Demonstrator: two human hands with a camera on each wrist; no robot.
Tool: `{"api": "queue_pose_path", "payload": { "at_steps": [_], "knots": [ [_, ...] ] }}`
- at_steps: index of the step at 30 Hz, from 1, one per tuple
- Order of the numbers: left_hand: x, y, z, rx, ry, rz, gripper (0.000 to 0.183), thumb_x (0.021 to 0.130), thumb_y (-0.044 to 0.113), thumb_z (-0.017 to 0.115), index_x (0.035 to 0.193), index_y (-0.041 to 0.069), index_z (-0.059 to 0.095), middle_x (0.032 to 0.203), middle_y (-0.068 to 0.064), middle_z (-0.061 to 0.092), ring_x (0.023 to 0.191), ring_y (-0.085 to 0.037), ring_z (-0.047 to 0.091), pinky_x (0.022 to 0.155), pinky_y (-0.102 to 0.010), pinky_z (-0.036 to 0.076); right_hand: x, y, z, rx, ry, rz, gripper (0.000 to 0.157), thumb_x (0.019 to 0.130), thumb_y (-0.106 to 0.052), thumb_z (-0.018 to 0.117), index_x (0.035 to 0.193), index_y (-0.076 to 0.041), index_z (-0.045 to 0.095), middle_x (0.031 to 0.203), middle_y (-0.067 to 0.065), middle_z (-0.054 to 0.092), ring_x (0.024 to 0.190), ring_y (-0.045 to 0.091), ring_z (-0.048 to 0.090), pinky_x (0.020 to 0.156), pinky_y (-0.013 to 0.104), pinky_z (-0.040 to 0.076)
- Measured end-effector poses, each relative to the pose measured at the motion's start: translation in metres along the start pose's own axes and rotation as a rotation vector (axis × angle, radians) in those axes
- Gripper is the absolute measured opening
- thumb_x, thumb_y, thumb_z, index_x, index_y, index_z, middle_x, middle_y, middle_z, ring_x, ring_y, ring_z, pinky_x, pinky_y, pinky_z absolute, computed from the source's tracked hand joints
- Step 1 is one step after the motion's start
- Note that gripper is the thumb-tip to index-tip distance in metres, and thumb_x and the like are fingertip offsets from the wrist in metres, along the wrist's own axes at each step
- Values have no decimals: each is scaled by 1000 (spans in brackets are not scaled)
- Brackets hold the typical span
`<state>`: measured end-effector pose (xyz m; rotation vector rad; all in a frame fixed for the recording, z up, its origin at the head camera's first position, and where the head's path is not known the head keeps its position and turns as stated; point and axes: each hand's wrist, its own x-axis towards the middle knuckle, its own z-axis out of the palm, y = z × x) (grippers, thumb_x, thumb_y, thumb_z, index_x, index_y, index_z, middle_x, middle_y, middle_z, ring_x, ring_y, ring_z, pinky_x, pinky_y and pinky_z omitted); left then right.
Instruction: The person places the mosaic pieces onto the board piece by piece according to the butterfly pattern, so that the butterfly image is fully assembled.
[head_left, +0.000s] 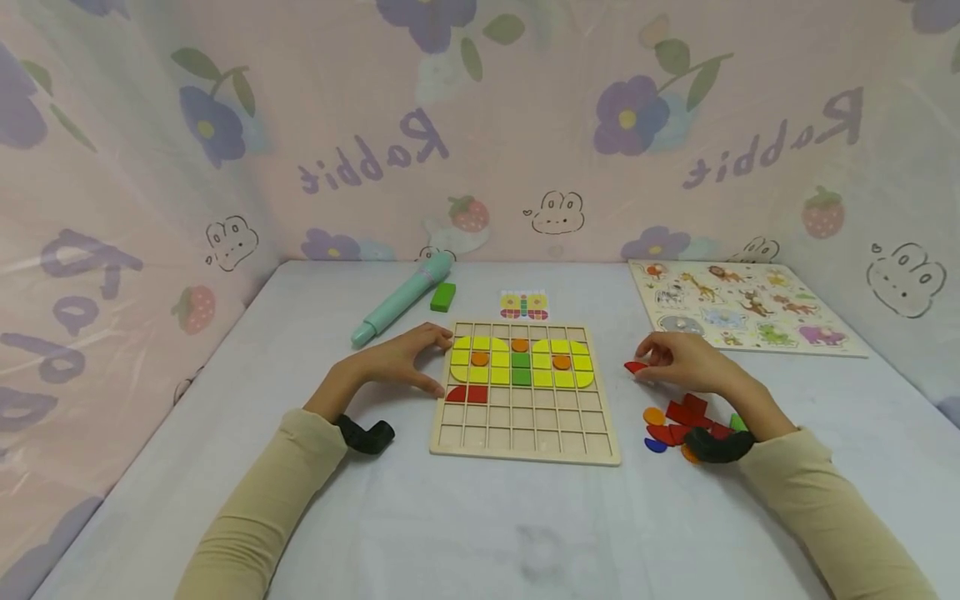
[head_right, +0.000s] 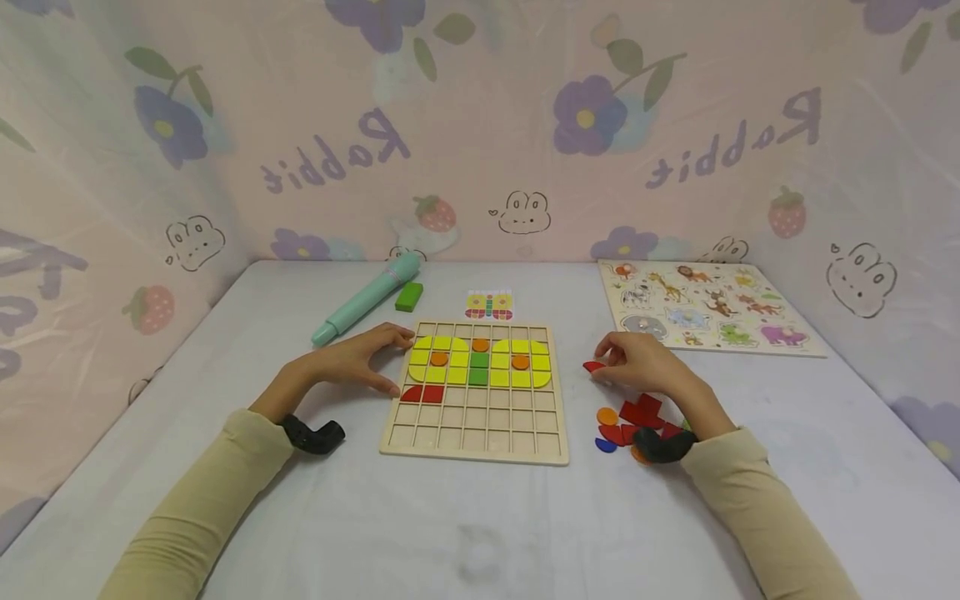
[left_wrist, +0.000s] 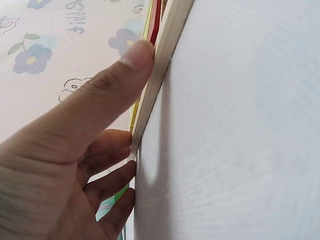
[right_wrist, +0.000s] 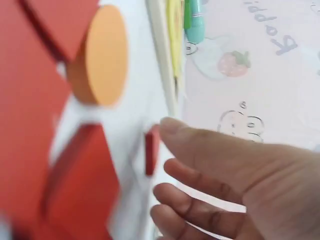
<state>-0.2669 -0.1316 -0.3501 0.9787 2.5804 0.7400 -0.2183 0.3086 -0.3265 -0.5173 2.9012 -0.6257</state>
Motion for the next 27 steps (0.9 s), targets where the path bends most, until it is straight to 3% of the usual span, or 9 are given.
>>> {"api": "queue_pose_path", "payload": {
  "at_steps": [7, 11, 18, 27],
  "knots": [
    [3, 1, 3, -11, -5, 5, 76, 71, 42, 79, 131, 9, 46, 144, -6, 35, 136, -23, 26, 113, -42, 22, -39, 20, -22, 12, -139, -43, 27, 80, -23, 73, 100, -8, 63, 80, -4, 57, 73, 12, 51, 63, 21, 47],
    [2, 1, 1, -7, 5, -2, 76, 70, 40, 80, 130, 8, 47, 143, -6, 36, 135, -23, 27, 113, -42, 22, -50, 33, -24, 32, -174, -79, 24, 80, -20, 72, 100, -10, 63, 81, -7, 58, 74, 6, 52, 65, 20, 49],
    [0, 1, 0, -6, -3, -10, 76, 71, 39, 79, 131, 8, 46, 145, -7, 35, 136, -23, 26, 114, -41, 21, -48, 38, -16, 46, -123, -96, 24, 80, -17, 72, 101, -10, 63, 85, -7, 60, 74, 5, 53, 67, 20, 51],
    [0, 2, 1, 3, 2, -16, 75, 71, 40, 79, 130, 9, 47, 144, -6, 35, 136, -23, 27, 113, -41, 21, -44, 38, -10, -83, 10, -100, 33, 77, -15, 75, 106, -4, 64, 88, -3, 59, 81, 14, 52, 67, 22, 50]
  ]
}}
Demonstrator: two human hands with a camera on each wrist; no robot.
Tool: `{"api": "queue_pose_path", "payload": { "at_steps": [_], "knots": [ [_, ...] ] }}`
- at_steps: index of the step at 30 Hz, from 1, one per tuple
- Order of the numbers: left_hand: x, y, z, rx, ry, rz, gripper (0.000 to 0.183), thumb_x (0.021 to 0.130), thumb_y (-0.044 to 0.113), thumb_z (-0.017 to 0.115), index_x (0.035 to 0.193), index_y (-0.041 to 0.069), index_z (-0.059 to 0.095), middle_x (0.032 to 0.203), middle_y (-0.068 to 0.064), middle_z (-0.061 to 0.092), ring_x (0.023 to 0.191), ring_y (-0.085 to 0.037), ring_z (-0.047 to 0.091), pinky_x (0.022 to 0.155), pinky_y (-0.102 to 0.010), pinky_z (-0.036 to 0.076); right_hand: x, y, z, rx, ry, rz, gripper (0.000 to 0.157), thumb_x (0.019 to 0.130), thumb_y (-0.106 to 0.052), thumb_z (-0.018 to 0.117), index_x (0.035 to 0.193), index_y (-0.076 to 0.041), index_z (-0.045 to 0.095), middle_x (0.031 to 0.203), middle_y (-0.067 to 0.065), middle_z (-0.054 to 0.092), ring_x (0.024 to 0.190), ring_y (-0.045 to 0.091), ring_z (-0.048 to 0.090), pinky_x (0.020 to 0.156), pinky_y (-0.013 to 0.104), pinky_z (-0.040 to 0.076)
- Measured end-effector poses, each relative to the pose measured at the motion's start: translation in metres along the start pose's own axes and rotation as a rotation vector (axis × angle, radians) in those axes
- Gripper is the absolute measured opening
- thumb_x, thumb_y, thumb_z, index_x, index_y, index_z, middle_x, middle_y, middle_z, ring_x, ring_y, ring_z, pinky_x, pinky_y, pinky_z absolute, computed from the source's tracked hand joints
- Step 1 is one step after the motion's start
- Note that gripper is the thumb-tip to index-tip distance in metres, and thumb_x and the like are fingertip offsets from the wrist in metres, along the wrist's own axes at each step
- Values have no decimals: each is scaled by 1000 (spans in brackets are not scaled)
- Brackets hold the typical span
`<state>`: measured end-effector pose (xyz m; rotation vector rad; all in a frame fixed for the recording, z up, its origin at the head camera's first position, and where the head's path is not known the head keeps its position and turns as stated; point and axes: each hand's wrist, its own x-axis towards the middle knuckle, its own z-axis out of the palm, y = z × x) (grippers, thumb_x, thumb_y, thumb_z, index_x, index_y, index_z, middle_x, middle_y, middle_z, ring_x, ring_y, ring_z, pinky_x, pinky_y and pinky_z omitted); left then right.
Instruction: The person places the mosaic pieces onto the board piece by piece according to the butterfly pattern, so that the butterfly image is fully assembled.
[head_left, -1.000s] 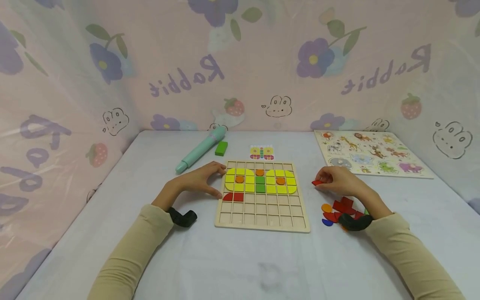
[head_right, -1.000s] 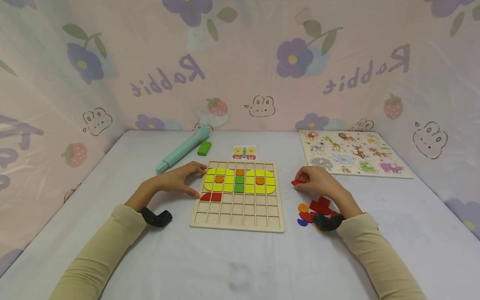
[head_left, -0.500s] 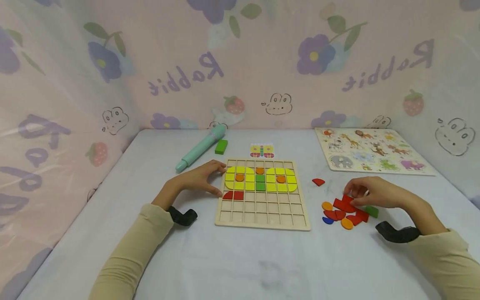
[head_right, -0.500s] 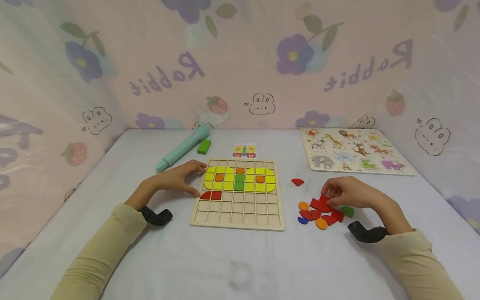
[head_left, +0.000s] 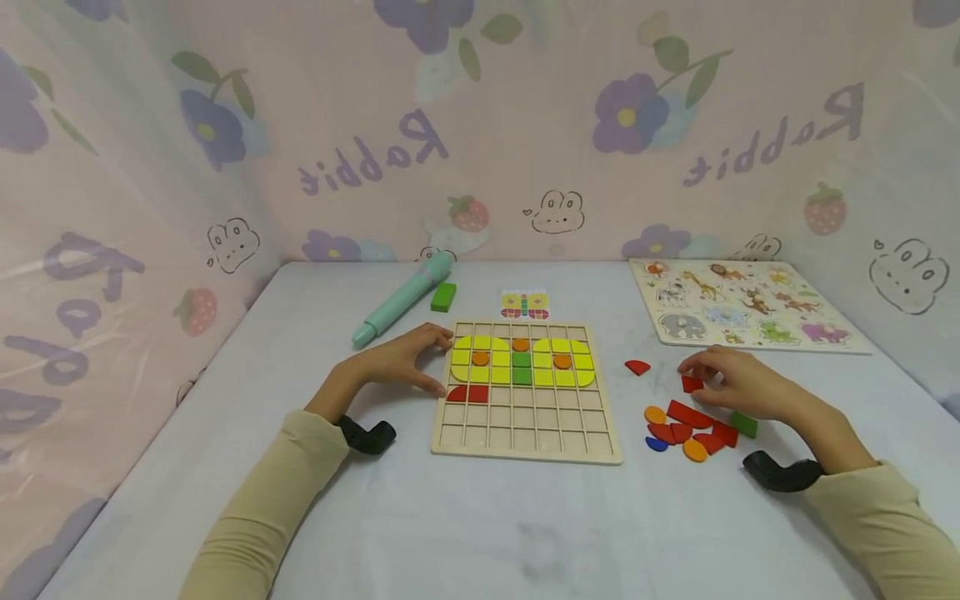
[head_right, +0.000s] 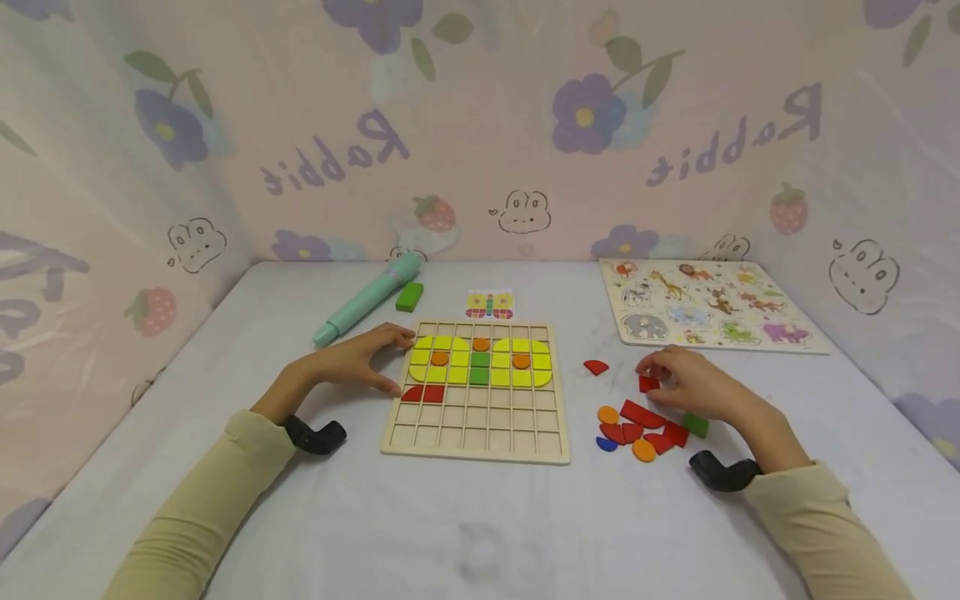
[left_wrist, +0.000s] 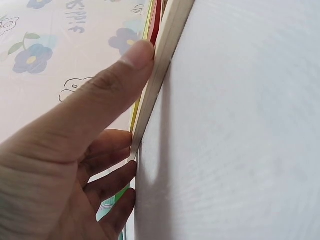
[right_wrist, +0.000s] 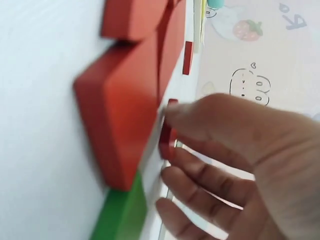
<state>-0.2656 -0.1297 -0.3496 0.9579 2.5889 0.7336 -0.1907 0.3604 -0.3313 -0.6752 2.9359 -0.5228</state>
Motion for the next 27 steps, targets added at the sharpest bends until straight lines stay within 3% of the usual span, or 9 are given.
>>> {"api": "queue_pose_path", "payload": {
  "at_steps": [8, 13, 16, 22, 27],
  "knots": [
    [1, 1, -2, 11, -9, 16, 75, 71, 40, 79, 130, 8, 46, 143, -6, 36, 135, -23, 27, 113, -41, 22, 4, -7, -1, -28, 100, 1, 27, 75, -21, 78, 96, -7, 69, 82, -5, 63, 77, 12, 55, 65, 23, 50],
    [2, 0, -3, 8, -5, 14, 75, 71, 40, 79, 130, 7, 46, 144, -7, 35, 136, -23, 27, 113, -41, 22, 28, -45, -1, -29, 251, -70, 25, 73, -16, 79, 94, -7, 70, 81, -2, 64, 77, 16, 56, 67, 33, 51],
    [2, -1, -3, 10, -2, 18, 75, 71, 41, 79, 130, 8, 46, 144, -6, 35, 136, -23, 27, 113, -41, 22, 48, -75, 4, 2, 288, -108, 24, 74, -15, 78, 95, -7, 70, 82, 0, 65, 76, 19, 56, 68, 37, 51],
    [1, 0, -3, -1, -2, 23, 75, 71, 40, 79, 130, 8, 46, 144, -7, 36, 135, -24, 27, 113, -42, 22, 81, -134, 23, 95, 270, -168, 22, 75, -18, 77, 93, -8, 71, 83, 0, 66, 77, 19, 57, 68, 34, 48],
    [-1, 1, -2, -16, -3, 18, 74, 71, 39, 80, 129, 7, 46, 144, -8, 35, 136, -25, 26, 113, -43, 21, 99, -171, 47, 108, 178, -189, 22, 74, -23, 76, 90, -10, 71, 82, -3, 65, 76, 15, 58, 69, 28, 49]
  ]
}}
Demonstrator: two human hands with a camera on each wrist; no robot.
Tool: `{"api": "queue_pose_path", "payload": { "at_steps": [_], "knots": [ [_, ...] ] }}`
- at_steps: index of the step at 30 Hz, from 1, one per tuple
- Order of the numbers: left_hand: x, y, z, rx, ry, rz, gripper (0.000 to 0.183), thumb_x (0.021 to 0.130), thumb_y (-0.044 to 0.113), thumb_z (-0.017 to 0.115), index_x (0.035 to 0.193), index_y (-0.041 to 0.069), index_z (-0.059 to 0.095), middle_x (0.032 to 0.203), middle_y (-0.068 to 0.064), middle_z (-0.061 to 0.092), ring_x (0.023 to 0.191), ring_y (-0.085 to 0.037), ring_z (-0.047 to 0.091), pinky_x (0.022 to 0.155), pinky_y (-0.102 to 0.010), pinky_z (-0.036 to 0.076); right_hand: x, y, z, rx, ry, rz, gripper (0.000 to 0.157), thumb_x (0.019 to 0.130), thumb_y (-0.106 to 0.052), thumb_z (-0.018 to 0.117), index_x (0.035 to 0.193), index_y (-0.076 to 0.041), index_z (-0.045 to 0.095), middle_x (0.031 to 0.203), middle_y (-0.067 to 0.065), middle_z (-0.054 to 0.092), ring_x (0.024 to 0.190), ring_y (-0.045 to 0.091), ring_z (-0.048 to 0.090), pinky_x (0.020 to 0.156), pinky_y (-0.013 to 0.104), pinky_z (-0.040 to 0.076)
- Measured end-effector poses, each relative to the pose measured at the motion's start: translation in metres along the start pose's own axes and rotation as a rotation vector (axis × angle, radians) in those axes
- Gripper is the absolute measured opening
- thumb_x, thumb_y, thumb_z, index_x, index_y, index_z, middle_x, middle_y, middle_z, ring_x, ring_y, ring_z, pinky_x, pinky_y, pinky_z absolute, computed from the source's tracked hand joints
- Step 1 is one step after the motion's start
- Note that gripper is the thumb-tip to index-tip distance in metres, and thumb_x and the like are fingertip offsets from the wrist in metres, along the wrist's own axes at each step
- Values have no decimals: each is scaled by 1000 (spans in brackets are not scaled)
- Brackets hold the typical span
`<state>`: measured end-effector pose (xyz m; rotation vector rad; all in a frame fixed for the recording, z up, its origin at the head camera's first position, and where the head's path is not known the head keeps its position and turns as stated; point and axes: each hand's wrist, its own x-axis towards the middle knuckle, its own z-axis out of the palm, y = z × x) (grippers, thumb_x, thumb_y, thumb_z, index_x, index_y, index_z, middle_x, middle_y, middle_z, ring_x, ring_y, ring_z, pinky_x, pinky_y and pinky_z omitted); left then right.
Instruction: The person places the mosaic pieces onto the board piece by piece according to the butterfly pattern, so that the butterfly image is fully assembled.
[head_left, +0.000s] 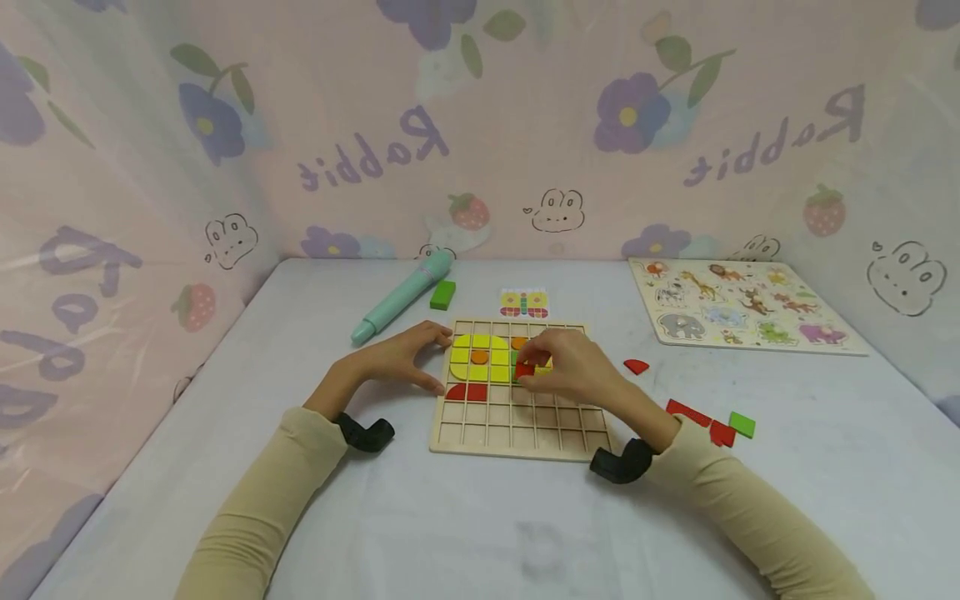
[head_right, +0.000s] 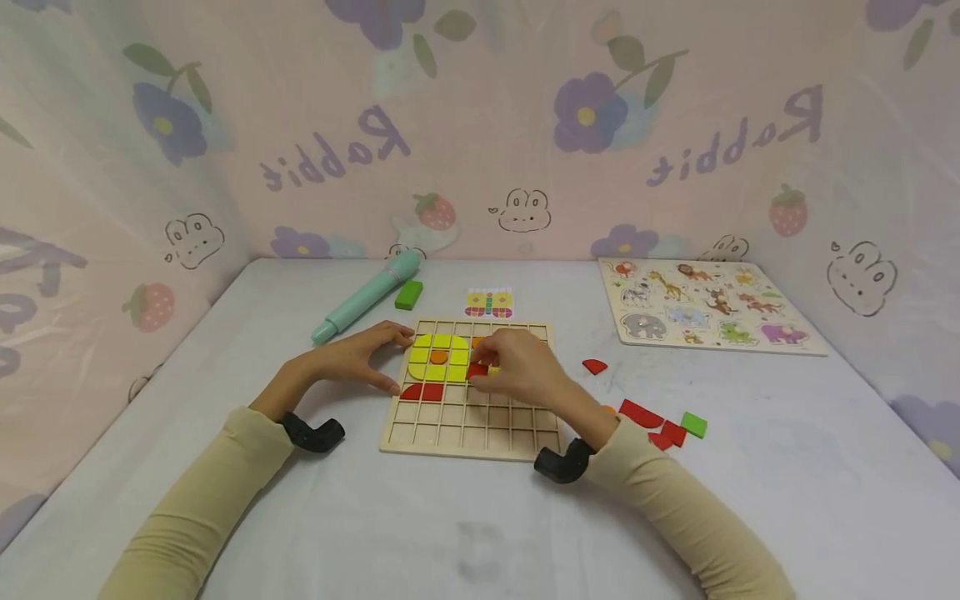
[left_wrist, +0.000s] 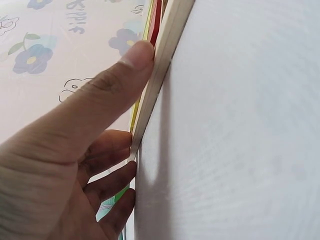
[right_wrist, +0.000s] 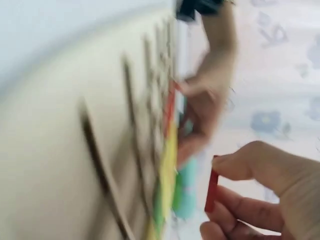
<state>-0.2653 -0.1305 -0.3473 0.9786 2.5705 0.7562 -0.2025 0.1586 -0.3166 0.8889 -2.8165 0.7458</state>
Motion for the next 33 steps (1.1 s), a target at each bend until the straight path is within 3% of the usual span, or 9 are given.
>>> {"api": "queue_pose_path", "payload": {
  "at_steps": [4, 8, 16, 24, 28, 33],
  "knots": [
    [0, -1, 1, -1, 0, 8, 74, 71, 39, 80, 128, 7, 46, 144, -8, 35, 136, -25, 27, 113, -43, 21, 8, -8, 21, -31, -80, 3, 25, 74, -27, 78, 91, -11, 71, 82, -5, 66, 73, 10, 57, 66, 24, 48],
    [-1, -1, 1, 3, -1, 9, 74, 71, 40, 80, 128, 7, 46, 143, -9, 36, 135, -26, 28, 113, -43, 21, 12, -3, 33, -2, -99, -30, 25, 75, -25, 78, 94, -9, 71, 84, -4, 67, 72, 7, 56, 65, 20, 48],
    [-2, 0, 1, 9, -4, 3, 73, 71, 39, 80, 127, 7, 47, 143, -9, 36, 135, -26, 28, 113, -43, 21, 15, 5, 39, 94, -113, -124, 24, 78, -25, 76, 96, -10, 72, 86, -4, 67, 73, 9, 55, 65, 21, 48],
    [-3, -1, 0, 10, -5, 2, 72, 71, 38, 80, 127, 6, 47, 143, -10, 36, 135, -26, 28, 113, -43, 22, 15, 6, 41, 115, -115, -152, 22, 78, -24, 76, 95, -10, 72, 81, -5, 65, 69, 8, 52, 60, 20, 46],
    [-1, -3, 0, 16, -2, -1, 73, 71, 40, 79, 128, 8, 47, 143, -8, 36, 135, -24, 28, 113, -42, 22, 12, 4, 32, 54, -114, -161, 21, 79, -27, 74, 94, -12, 73, 84, -5, 65, 75, 9, 54, 67, 23, 48],
    [0, -3, 0, 19, 1, 6, 74, 71, 40, 79, 129, 8, 47, 144, -7, 36, 135, -23, 27, 113, -41, 22, -6, 12, -6, 25, -69, -141, 19, 81, -24, 73, 95, -11, 72, 91, -2, 64, 84, 17, 57, 72, 34, 50]
  ]
}}
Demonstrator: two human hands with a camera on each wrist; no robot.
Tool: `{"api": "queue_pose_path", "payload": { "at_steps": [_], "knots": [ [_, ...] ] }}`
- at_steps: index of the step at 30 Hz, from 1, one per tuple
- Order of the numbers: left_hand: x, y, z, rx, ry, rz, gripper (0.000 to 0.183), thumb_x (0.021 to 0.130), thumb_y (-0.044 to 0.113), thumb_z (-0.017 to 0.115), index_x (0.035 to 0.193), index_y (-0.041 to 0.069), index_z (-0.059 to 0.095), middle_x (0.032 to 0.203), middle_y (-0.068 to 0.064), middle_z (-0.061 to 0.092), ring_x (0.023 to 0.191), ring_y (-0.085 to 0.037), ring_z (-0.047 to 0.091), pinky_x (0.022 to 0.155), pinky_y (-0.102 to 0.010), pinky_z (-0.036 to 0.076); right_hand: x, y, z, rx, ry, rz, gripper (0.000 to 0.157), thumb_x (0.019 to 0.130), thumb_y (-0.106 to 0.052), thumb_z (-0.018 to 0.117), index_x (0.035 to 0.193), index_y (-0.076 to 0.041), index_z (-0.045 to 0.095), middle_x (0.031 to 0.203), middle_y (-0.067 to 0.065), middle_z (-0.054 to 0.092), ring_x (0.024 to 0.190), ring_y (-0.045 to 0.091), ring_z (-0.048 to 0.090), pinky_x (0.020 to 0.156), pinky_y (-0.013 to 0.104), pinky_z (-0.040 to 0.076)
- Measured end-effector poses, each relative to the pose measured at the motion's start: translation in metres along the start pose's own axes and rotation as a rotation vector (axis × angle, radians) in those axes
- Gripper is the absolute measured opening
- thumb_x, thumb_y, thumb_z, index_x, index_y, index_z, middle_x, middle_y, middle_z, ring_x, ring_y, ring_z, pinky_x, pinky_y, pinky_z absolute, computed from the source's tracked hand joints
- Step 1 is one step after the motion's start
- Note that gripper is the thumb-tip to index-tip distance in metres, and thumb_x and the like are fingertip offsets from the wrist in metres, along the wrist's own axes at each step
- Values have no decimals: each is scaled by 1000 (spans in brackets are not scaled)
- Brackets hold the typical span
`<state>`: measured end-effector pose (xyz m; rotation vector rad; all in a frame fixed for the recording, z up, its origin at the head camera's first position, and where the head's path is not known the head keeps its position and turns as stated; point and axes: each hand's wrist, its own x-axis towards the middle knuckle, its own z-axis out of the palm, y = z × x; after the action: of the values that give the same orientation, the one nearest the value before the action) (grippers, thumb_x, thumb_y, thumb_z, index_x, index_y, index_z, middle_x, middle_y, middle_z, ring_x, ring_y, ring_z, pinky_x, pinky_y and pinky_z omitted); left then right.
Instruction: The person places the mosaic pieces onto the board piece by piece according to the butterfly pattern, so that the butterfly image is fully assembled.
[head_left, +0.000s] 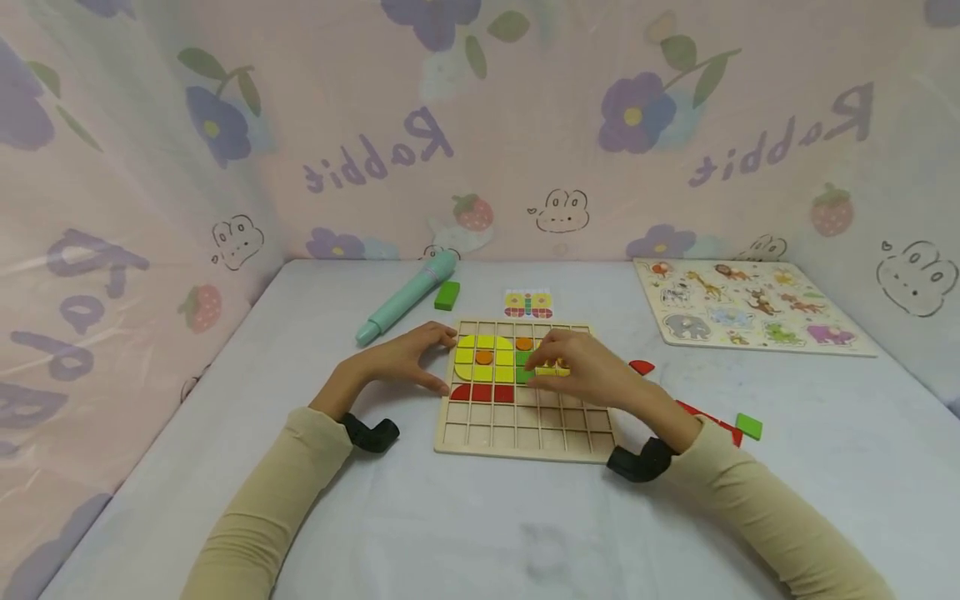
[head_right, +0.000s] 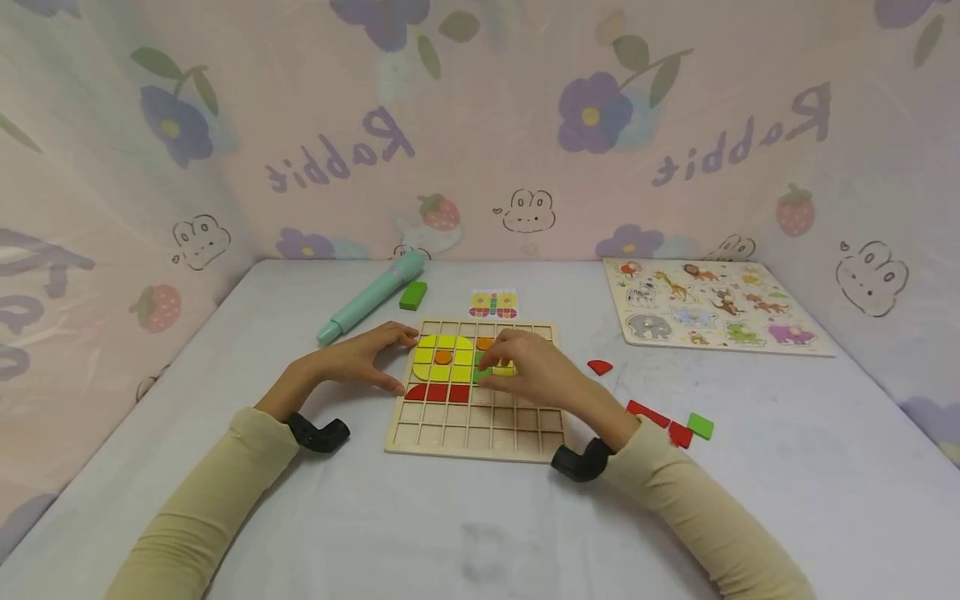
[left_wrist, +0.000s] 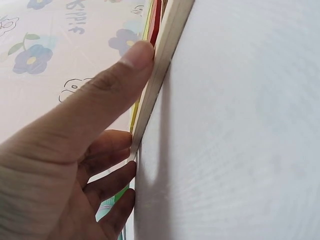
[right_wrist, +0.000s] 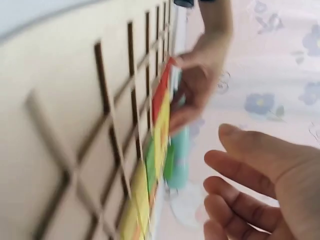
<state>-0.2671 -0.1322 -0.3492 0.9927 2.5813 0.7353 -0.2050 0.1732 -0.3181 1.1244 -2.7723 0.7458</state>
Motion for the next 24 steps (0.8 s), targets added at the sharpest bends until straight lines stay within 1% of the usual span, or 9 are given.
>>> {"api": "queue_pose_path", "payload": {
  "at_steps": [3, 6, 9, 10, 12, 13, 16, 19, 24],
  "knots": [
    [0, 1, -2, 3, 5, 2, 74, 71, 39, 79, 129, 7, 47, 143, -7, 36, 135, -23, 27, 113, -41, 22, -27, 14, -24, -18, 48, 17, 17, 81, -20, 73, 96, -11, 71, 92, -2, 64, 83, 17, 57, 70, 35, 51],
    [1, 1, -1, 4, 3, 6, 74, 71, 40, 79, 129, 7, 47, 144, -7, 36, 135, -23, 27, 113, -41, 23, -66, 32, -45, -79, 104, 50, 21, 78, -17, 75, 98, -13, 70, 93, -3, 63, 82, 12, 56, 67, 30, 52],
    [2, 1, 0, 6, -1, 10, 75, 71, 41, 79, 130, 7, 47, 144, -7, 36, 135, -24, 27, 113, -41, 23, -109, 49, -63, -150, 162, 98, 33, 72, -16, 81, 102, -15, 67, 95, -4, 61, 81, 6, 51, 63, 24, 51],
    [1, 2, 0, 6, -3, 7, 75, 71, 41, 79, 130, 7, 47, 144, -7, 36, 135, -24, 27, 113, -41, 22, -122, 54, -69, -166, 173, 129, 39, 69, -18, 82, 104, -16, 66, 97, -4, 59, 81, 4, 49, 61, 23, 50],
    [0, 2, -1, 11, 1, -1, 75, 71, 42, 79, 130, 7, 47, 144, -8, 36, 135, -24, 27, 113, -42, 22, -146, 65, -79, -179, 167, 202, 50, 65, -23, 85, 110, -16, 63, 101, -2, 56, 82, 2, 46, 60, 21, 49],
    [-1, 3, -1, 9, 4, -1, 75, 71, 41, 79, 129, 7, 47, 144, -9, 36, 135, -25, 28, 113, -43, 23, -156, 70, -83, -173, 147, 238, 56, 64, -25, 86, 113, -15, 61, 104, 1, 56, 83, 1, 45, 60, 21, 49],
    [-2, 3, -2, 8, 12, -12, 74, 71, 41, 79, 129, 7, 47, 143, -8, 36, 135, -24, 28, 113, -42, 23, -182, 87, -87, -136, 58, 331, 68, 63, -30, 86, 121, -11, 56, 111, 9, 53, 86, 0, 43, 62, 20, 48],
    [-2, 2, -1, 2, 14, -6, 74, 70, 40, 80, 128, 8, 47, 143, -8, 36, 135, -24, 28, 113, -42, 22, -200, 100, -82, -104, 1, 354, 67, 63, -29, 85, 119, -6, 56, 110, 11, 53, 84, 0, 42, 62, 18, 46],
    [1, -1, 2, -1, 7, 9, 73, 71, 42, 79, 128, 9, 47, 143, -7, 36, 135, -24, 27, 113, -41, 22, -214, 111, -71, -81, 53, 330, 48, 66, -19, 83, 108, -7, 62, 96, -6, 56, 77, 1, 44, 61, 17, 43]
  ]
}}
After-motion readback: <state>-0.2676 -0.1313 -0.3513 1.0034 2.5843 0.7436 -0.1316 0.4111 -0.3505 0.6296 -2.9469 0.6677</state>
